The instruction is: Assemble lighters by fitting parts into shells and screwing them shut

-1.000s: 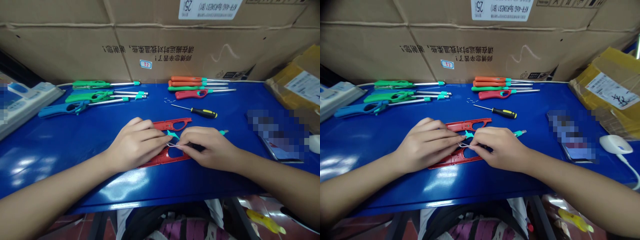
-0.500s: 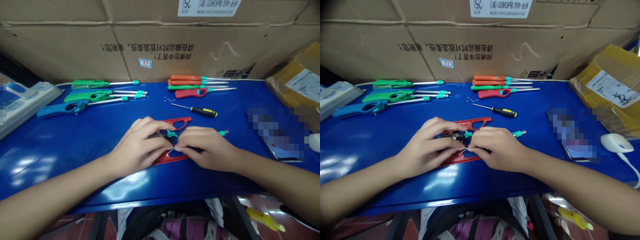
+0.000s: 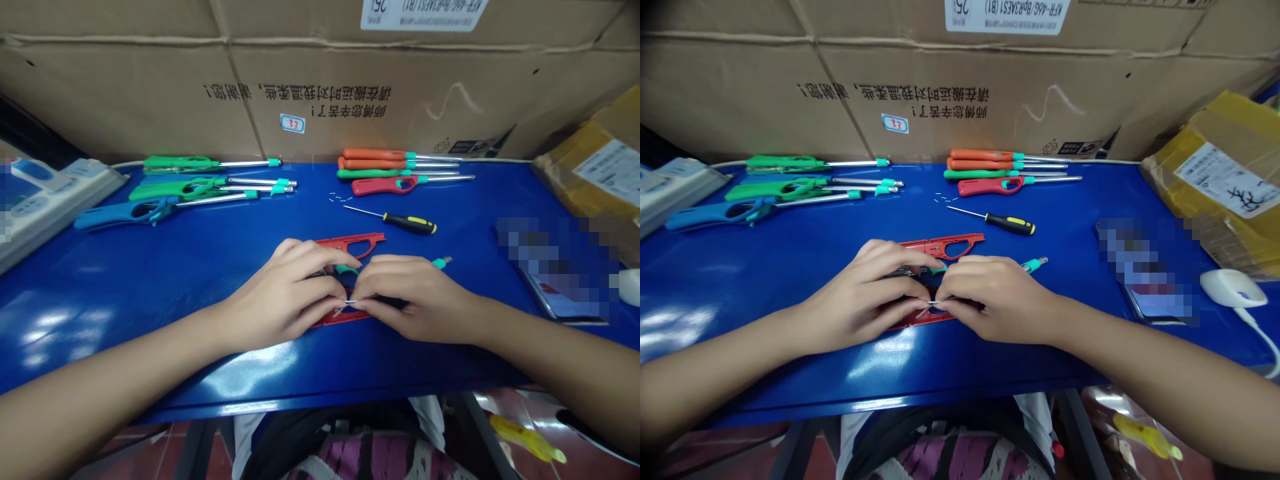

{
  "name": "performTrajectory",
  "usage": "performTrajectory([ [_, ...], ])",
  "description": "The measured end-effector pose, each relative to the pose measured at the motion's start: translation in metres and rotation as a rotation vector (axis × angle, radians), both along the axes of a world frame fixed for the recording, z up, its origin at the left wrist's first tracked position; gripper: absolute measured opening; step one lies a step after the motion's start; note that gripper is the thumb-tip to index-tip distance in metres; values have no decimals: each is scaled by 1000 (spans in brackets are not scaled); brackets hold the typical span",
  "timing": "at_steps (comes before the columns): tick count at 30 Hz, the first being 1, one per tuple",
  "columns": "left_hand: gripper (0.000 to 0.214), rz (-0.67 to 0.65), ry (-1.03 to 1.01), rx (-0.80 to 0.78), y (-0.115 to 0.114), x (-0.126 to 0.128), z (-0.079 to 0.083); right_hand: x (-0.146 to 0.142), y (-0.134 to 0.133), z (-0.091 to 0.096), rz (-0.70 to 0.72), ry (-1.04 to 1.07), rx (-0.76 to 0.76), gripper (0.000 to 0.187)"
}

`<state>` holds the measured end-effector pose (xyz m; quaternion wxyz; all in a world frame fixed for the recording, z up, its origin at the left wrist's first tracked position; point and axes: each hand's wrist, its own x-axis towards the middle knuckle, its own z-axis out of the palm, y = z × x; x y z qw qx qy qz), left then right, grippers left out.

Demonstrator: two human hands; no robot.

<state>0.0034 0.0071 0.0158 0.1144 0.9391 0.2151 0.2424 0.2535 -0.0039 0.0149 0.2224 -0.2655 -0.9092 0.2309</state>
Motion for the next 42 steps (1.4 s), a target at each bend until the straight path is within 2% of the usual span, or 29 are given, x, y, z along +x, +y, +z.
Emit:
performTrajectory([
  [7, 11, -79, 28, 256, -5, 3, 3, -1, -3, 1, 31, -30, 5, 18],
  [15, 9, 52, 5, 362, 5, -6, 7, 12, 8, 6, -124, 12, 19, 7],
  [19, 13, 72, 23, 423, 9, -9, 9, 16, 14, 6, -119, -2, 36, 7],
  [24, 11, 86, 89, 357, 7, -9, 9, 19, 18, 6, -141, -22, -4, 5],
  [28, 12, 127, 61, 309, 6, -10, 8, 23, 20, 9, -195, -4, 46, 3],
  [34, 35, 169, 24, 146, 6, -12, 9, 26, 21, 13, -234, -16, 129, 6],
  [39, 56, 171, 78, 86, 0, -10, 12, 26, 21, 16, -183, -69, 75, 12],
  [42, 78, 205, 175, 9, -4, -8, 14, 27, 21, 17, -180, -55, 54, 13],
])
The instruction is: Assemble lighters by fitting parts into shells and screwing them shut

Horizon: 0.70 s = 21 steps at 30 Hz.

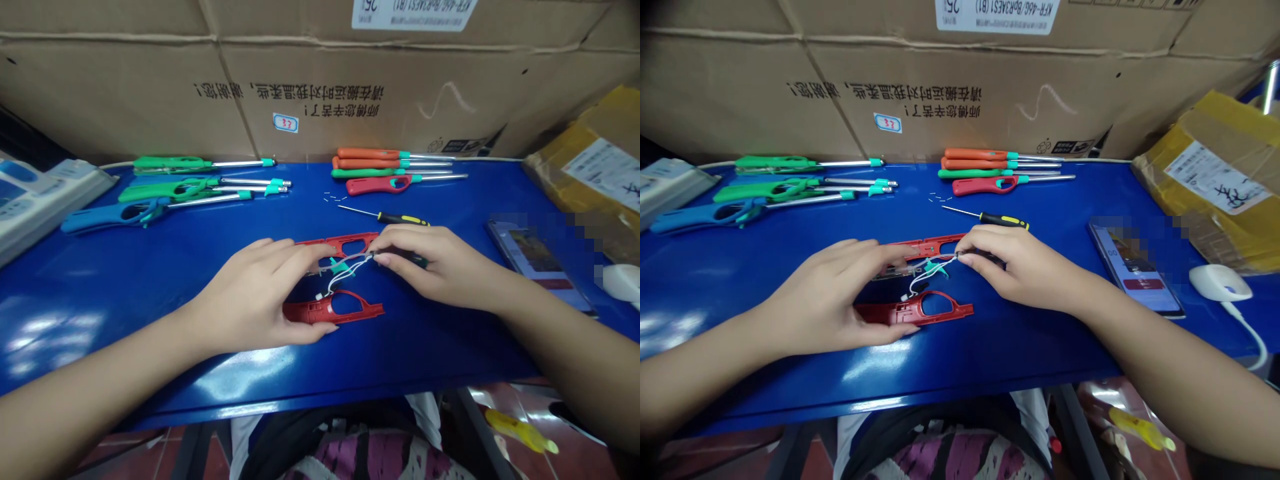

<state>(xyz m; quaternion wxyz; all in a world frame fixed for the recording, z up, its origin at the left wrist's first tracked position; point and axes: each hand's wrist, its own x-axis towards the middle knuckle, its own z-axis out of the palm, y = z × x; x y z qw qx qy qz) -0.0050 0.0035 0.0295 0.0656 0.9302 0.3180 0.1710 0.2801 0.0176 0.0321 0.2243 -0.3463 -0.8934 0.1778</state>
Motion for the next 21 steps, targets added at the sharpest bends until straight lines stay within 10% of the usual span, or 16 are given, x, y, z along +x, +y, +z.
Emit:
performTrajectory([
  [5, 97, 12, 74, -143, -3, 2, -1, -1, 0, 3, -32, 23, 17, 13],
  [21, 34, -7, 19, -39, 5, -3, -11, 1, -6, 6, 5, 54, -181, 8],
])
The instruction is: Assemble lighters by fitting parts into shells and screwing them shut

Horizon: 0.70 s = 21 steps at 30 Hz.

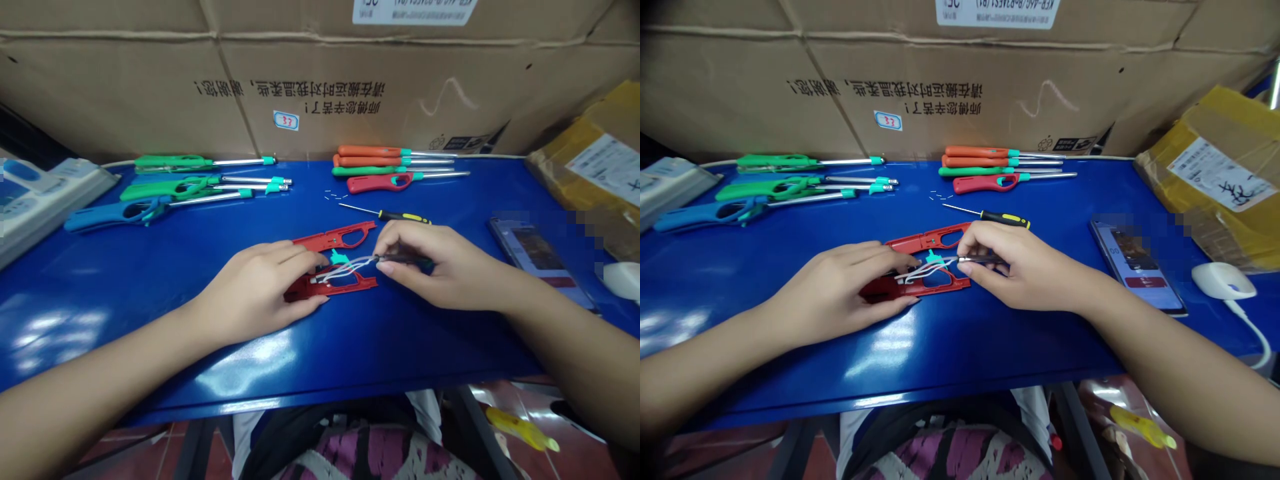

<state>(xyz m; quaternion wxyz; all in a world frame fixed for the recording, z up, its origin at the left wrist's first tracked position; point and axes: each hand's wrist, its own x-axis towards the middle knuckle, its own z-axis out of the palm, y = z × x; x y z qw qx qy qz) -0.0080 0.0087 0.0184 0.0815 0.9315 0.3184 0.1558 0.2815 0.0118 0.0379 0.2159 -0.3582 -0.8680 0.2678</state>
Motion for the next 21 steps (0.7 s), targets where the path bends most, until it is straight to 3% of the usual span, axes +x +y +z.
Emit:
performTrajectory([
  [5, 28, -37, -3, 21, 2, -2, 0, 1, 3, -4, 133, -115, -5, 9],
  [14, 19, -39, -68, 16, 1, 1, 5, 3, 4, -5, 115, -118, 60, 7],
  [21, 12, -101, -113, 36, 0, 0, 1, 3, 5, -7, 100, -170, 4, 12],
])
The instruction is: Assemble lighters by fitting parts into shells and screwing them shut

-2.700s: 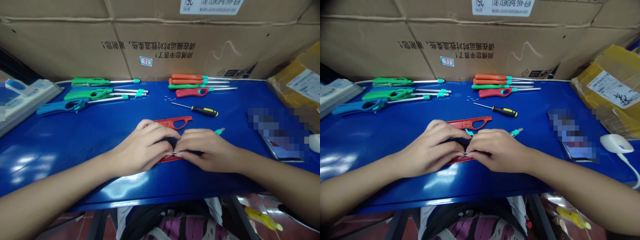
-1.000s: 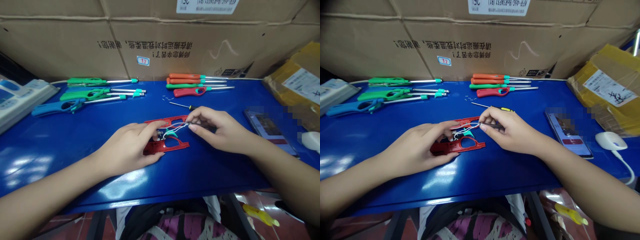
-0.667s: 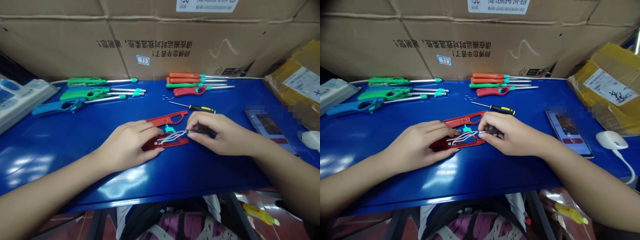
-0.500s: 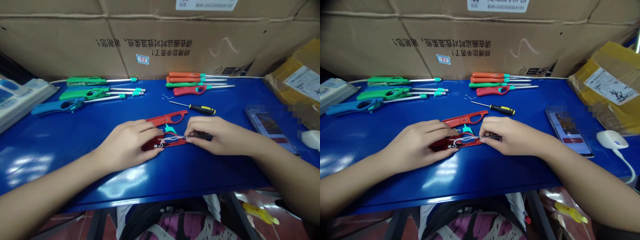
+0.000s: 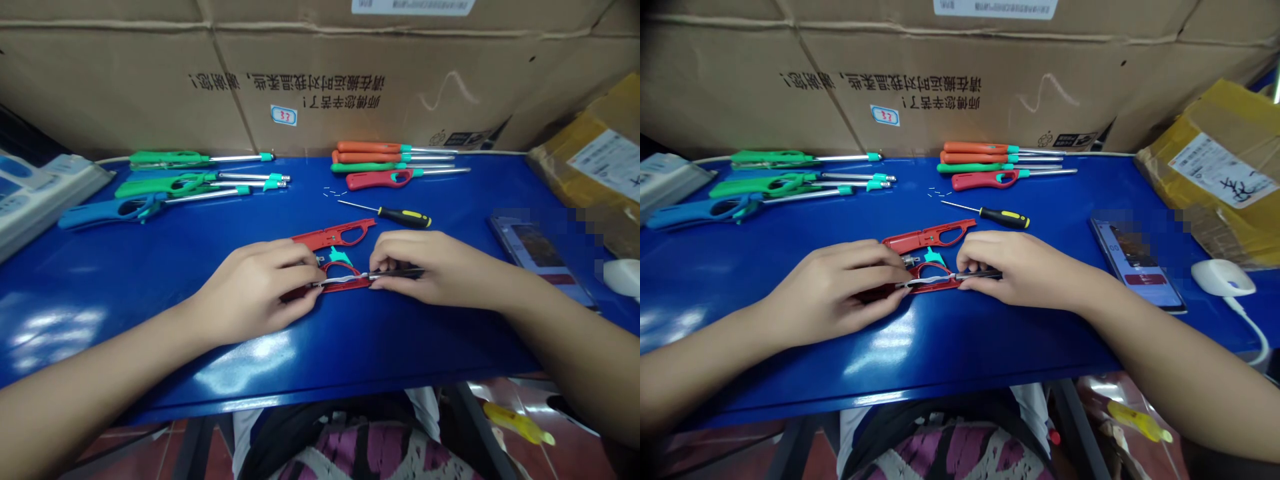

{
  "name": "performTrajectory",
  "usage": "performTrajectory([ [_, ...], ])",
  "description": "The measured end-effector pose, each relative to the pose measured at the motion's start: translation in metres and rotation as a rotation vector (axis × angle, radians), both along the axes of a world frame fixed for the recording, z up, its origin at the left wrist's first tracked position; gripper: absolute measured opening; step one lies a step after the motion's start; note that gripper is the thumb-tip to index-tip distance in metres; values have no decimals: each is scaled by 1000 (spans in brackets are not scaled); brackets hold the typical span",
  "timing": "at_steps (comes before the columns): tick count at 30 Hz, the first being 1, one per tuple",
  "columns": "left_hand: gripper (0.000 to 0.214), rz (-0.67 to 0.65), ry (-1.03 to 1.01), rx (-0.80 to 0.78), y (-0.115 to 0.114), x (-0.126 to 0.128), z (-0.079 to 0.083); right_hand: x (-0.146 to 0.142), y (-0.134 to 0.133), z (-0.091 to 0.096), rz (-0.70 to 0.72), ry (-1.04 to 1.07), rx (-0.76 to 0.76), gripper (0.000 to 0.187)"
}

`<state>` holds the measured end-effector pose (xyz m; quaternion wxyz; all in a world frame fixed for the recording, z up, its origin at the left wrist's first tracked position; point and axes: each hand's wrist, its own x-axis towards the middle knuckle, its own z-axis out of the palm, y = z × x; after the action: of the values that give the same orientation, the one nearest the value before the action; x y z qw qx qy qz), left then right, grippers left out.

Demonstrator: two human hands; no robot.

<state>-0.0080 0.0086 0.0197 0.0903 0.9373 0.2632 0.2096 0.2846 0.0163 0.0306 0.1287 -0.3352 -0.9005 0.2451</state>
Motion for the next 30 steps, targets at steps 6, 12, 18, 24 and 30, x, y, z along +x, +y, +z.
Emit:
performTrajectory([
  [6, 14, -17, -3, 67, 0, -3, 2, 1, 1, 1, -12, -91, -56, 22],
  [12, 15, -39, 46, 115, 2, -2, 3, 5, 1, 4, 59, -90, -17, 19],
  [18, 15, -79, 53, 97, 3, -3, 2, 5, 2, 0, 105, -88, 54, 21],
  [24, 22, -99, 21, 76, 2, -5, 4, 4, 0, 2, 111, -136, 107, 22],
  [30, 24, -92, 15, 50, 3, -6, 5, 2, -2, 2, 95, -100, 151, 23],
])
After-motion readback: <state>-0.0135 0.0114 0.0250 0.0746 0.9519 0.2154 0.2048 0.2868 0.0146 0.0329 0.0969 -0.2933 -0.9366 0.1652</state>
